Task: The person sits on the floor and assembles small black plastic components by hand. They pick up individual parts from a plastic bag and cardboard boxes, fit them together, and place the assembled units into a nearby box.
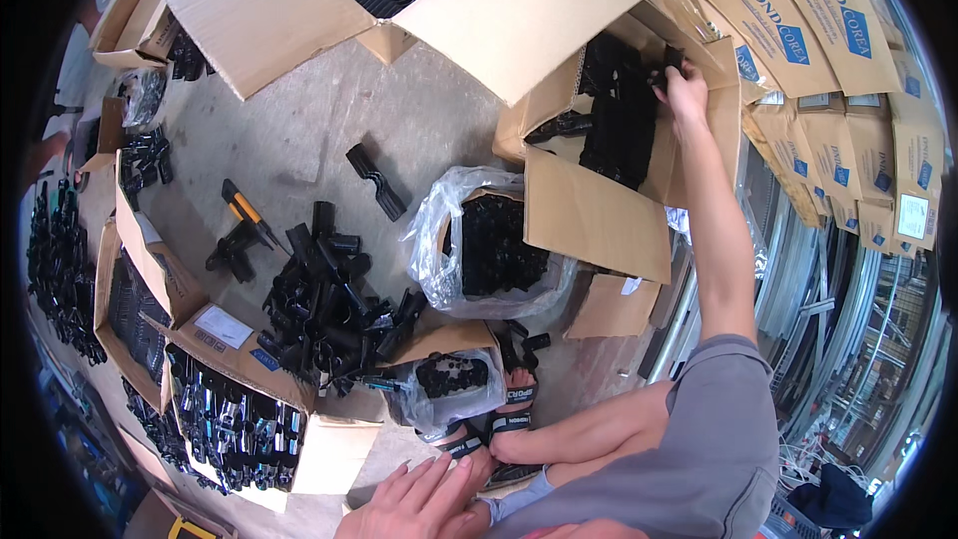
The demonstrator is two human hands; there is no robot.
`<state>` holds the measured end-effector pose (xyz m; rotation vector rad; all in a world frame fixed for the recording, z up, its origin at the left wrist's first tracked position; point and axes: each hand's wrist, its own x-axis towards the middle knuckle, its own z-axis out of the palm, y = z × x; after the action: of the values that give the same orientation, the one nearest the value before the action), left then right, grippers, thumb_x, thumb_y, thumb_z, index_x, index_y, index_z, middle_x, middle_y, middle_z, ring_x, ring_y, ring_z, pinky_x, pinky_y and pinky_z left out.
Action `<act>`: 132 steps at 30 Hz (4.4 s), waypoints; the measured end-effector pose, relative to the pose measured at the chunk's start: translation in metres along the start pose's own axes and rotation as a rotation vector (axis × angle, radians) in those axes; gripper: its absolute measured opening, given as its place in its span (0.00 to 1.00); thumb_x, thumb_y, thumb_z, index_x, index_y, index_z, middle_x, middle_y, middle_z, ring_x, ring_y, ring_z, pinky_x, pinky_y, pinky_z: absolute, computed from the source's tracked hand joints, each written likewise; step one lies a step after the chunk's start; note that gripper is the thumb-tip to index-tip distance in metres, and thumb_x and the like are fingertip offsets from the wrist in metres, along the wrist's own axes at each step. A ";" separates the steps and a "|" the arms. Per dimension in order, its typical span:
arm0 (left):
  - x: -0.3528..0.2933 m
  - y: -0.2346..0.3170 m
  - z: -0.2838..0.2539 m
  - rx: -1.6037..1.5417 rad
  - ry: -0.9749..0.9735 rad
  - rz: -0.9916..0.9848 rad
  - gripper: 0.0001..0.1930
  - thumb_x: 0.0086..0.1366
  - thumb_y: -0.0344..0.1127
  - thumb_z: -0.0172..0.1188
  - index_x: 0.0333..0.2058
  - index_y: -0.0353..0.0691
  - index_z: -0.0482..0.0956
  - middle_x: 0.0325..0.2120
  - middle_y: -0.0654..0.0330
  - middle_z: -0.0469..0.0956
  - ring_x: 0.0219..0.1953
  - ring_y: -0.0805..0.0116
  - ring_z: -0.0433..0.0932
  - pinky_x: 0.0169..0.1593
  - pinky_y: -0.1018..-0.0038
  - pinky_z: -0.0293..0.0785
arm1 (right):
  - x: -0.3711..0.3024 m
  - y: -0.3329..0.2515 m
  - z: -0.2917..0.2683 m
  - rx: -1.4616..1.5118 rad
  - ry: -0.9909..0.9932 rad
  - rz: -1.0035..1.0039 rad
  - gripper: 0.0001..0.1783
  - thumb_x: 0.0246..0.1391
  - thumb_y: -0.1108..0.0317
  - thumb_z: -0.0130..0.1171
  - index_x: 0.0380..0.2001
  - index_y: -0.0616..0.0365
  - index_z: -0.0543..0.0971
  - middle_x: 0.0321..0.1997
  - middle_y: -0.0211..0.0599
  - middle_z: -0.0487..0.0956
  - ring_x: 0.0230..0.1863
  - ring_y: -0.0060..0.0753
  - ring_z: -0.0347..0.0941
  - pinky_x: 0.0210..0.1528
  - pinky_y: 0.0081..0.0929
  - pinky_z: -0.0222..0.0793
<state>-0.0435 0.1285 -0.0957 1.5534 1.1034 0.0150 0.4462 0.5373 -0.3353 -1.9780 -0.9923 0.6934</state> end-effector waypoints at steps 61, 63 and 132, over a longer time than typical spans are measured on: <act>-0.069 0.046 0.120 -1.406 0.684 0.348 0.15 0.66 0.34 0.65 0.50 0.36 0.79 0.43 0.59 0.83 0.44 0.70 0.82 0.50 0.75 0.80 | -0.590 -0.120 -0.126 0.603 -0.277 -0.663 0.12 0.59 0.82 0.59 0.46 0.69 0.82 0.48 0.45 0.84 0.45 0.28 0.82 0.47 0.27 0.80; -0.072 0.050 0.121 -1.430 0.708 0.366 0.13 0.66 0.33 0.65 0.47 0.37 0.80 0.41 0.61 0.83 0.41 0.72 0.82 0.50 0.75 0.80 | -0.607 -0.142 -0.130 0.421 -0.211 -0.951 0.14 0.55 0.84 0.58 0.46 0.67 0.82 0.48 0.50 0.84 0.49 0.41 0.83 0.51 0.32 0.78; -0.091 0.045 0.129 -1.335 0.669 0.402 0.09 0.58 0.24 0.71 0.34 0.40 0.79 0.29 0.68 0.78 0.35 0.72 0.81 0.44 0.73 0.82 | -0.633 -0.137 -0.136 0.775 -0.535 -0.573 0.29 0.69 0.60 0.50 0.67 0.60 0.59 0.62 0.46 0.74 0.58 0.36 0.71 0.63 0.36 0.64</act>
<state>0.0052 -0.0228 -0.0542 0.4723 0.8748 1.3408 0.1499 0.0058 -0.0753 -0.7931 -1.2678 1.0833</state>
